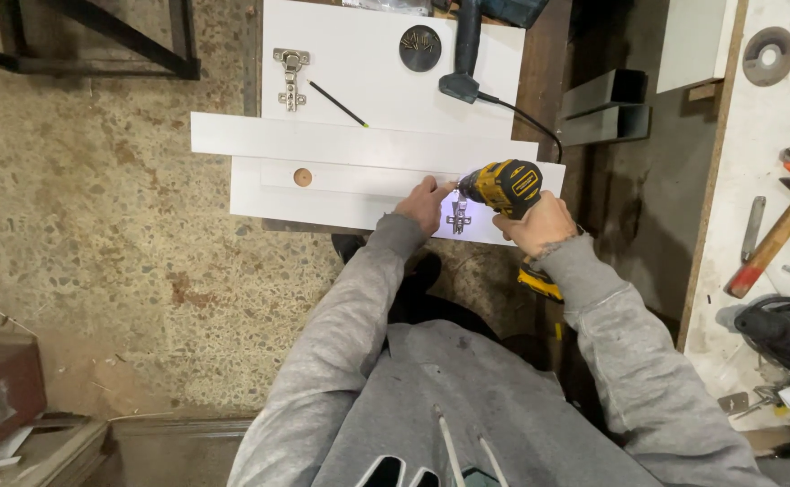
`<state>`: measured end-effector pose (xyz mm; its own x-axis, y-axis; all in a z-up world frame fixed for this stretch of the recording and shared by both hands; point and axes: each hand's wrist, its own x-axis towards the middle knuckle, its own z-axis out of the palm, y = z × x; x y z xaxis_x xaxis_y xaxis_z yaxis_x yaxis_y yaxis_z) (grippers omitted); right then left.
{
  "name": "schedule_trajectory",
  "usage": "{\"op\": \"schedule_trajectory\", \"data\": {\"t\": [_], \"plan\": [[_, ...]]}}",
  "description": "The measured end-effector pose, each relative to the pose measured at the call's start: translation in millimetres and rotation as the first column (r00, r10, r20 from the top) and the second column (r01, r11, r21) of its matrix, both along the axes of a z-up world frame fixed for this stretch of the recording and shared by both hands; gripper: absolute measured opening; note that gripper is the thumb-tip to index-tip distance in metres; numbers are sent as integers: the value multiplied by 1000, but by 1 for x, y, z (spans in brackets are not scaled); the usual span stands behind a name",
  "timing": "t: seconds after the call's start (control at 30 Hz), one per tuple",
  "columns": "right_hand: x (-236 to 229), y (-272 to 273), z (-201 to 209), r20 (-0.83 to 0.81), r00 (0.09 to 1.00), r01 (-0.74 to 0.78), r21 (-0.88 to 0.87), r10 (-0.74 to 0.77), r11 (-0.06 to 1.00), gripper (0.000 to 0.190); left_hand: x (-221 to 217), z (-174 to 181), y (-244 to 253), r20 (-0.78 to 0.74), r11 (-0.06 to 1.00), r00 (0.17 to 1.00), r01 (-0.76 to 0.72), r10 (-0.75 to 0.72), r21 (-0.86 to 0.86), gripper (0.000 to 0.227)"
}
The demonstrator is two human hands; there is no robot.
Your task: The person attaches metal hinges to a white cabinet door on a workbench, using a cordless drill to drive screws into the hinge plates while holding the door steady. They then use a tape measure and square on the door, reposition it, and reach for another drill on the bench.
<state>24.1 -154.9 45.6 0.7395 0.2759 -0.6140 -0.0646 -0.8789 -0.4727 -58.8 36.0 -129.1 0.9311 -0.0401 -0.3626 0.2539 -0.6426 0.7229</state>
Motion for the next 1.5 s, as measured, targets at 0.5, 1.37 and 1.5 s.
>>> {"op": "schedule_trajectory", "data": {"t": [0.5, 1.37, 1.5], "plan": [[9, 5, -10, -4, 1000, -23, 5, 23, 1000, 25, 1, -44, 1, 159, 972, 980, -81, 118, -219, 53], [9, 24, -6, 57, 978, -179, -275, 201, 945, 55, 49, 131, -5, 147, 838, 972, -77, 184, -541, 49], [9, 20, -9, 48, 979, -175, -291, 197, 941, 55, 48, 151, 5, -36, 675, 988, -127, 148, -726, 45]]}}
